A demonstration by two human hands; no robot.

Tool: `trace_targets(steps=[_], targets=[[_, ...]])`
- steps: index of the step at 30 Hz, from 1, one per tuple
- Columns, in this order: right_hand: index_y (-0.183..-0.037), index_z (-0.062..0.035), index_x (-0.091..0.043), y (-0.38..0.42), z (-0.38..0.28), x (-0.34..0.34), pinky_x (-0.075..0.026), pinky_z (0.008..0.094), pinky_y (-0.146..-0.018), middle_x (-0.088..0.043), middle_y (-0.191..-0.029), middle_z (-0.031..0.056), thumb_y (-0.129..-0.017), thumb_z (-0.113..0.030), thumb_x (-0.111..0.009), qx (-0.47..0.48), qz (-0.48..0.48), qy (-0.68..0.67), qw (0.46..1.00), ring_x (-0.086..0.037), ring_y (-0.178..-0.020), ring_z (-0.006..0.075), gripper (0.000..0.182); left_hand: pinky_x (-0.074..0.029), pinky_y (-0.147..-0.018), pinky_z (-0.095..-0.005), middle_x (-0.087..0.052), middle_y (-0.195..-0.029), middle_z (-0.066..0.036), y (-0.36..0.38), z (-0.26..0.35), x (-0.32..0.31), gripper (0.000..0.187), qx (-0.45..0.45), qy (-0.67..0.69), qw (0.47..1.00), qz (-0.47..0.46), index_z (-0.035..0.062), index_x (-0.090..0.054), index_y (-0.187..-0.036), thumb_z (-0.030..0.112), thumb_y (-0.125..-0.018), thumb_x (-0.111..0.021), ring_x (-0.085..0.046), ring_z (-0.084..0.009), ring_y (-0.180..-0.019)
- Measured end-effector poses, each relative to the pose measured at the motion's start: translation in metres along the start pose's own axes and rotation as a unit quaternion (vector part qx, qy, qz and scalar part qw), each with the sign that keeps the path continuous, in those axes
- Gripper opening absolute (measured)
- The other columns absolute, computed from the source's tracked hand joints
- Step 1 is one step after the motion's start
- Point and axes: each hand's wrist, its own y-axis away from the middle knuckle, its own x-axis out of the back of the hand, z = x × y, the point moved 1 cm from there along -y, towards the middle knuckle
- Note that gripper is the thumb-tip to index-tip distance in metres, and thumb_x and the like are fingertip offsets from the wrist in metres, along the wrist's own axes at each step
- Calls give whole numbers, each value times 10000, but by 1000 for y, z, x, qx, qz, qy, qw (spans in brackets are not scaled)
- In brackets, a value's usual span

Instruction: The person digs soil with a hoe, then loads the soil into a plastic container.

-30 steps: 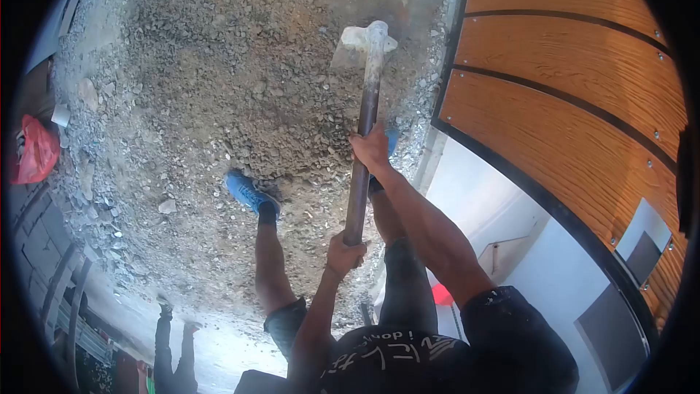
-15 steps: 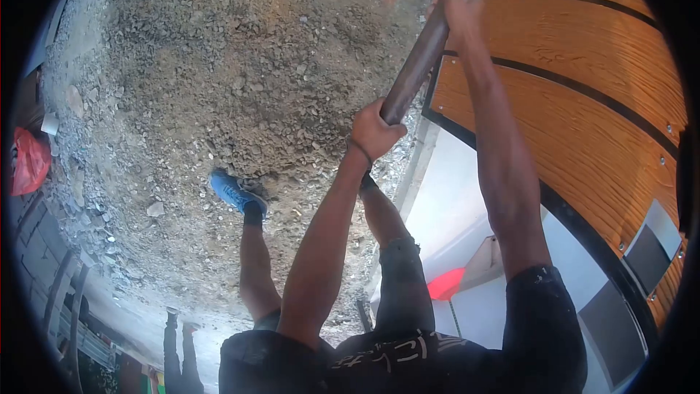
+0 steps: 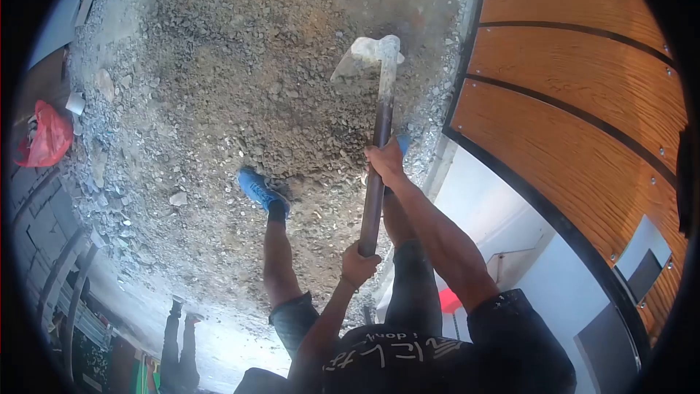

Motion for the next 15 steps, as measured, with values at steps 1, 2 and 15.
trace_targets(steps=[1,2,15], targets=[[-1086,61,-467,9,33,-2,-483,313,-421,-590,-688,130,-726,-66,-660,30,29,31,999,-584,-475,182,428,-501,-482,-320,-617,-658,-112,19,-15,-4,383,26,-2,1000,-14,-40,-582,-987,116,-655,-695,-612,-163,-514],[-1086,61,-467,36,48,6,-483,313,-421,-590,-688,130,-726,-66,-660,22,35,34,999,-584,-475,182,428,-501,-482,-320,-617,-658,-112,39,-38,-9,383,33,-2,999,-22,-40,-582,-987,116,-655,-695,-612,-163,-514],[-808,27,-501,-133,-191,152,-490,334,-412,-539,-607,92,-702,-22,-591,201,79,-93,972,-558,-463,188,148,-505,-601,-360,-639,-715,-157,-158,185,-100,376,-360,-156,918,61,-32,-595,-945,154,-631,-687,-629,-286,-609]])
